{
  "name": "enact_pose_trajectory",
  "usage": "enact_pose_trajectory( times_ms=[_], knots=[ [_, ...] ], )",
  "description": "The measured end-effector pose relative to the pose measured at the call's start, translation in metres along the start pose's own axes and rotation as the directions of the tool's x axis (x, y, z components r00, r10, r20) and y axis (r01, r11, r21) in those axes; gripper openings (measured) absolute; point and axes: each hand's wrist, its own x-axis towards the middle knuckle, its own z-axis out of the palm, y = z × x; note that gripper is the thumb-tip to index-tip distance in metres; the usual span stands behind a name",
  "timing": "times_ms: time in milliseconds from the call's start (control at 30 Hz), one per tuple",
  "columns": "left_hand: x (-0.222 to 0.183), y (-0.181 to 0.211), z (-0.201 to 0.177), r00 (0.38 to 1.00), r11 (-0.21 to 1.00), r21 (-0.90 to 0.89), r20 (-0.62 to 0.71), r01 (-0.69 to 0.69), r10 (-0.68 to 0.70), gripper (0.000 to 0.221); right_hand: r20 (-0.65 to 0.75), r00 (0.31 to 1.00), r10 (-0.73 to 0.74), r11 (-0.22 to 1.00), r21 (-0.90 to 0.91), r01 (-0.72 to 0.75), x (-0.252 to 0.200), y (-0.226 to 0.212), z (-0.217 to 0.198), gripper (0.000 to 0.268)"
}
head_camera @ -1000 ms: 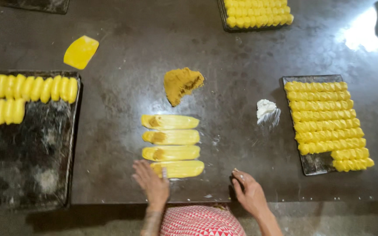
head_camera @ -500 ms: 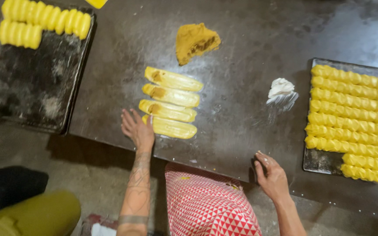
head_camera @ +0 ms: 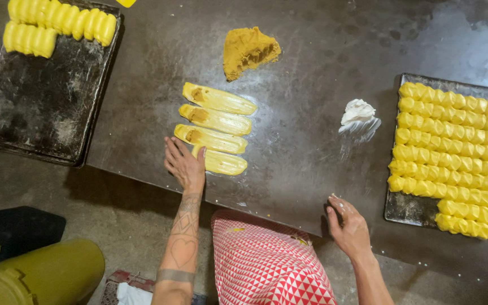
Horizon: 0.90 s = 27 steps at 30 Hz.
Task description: The person spreads filling onto strips of dough, rolls them into cylinders, and places them onto a metal baking tray.
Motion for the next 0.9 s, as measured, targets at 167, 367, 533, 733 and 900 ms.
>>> enact_pose_trajectory(
  times_ms=[167, 367, 533, 733, 900],
  knots=[
    [-0.056, 0.058, 0.023, 0.996, 0.996, -0.008, -0.027, -0.087, 0.086, 0.087, -0.003, 0.997, 0.071, 0.997, 0.039, -0.071, -0.01, 0.018, -0.001, 0.029],
    [-0.062, 0.086, 0.016, 0.992, 0.996, -0.022, 0.092, -0.084, 0.086, 0.089, -0.002, 1.0, -0.023, 1.0, 0.015, 0.023, -0.012, 0.023, 0.003, 0.03],
    [-0.033, 0.046, 0.004, 0.997, 0.995, -0.072, 0.008, -0.076, 0.077, 0.093, -0.036, 0.999, -0.007, 0.999, 0.041, 0.009, -0.009, 0.031, -0.011, 0.027],
    [-0.097, 0.101, 0.032, 0.937, 0.922, -0.169, -0.053, -0.349, 0.345, 0.085, -0.059, 0.998, -0.025, 0.999, 0.022, 0.026, -0.008, 0.032, -0.012, 0.027],
    [-0.07, 0.088, 0.017, 0.985, 0.981, -0.146, 0.093, -0.127, 0.142, 0.091, -0.048, 0.999, -0.016, 0.999, 0.036, 0.018, -0.01, 0.03, -0.009, 0.027]
  ],
)
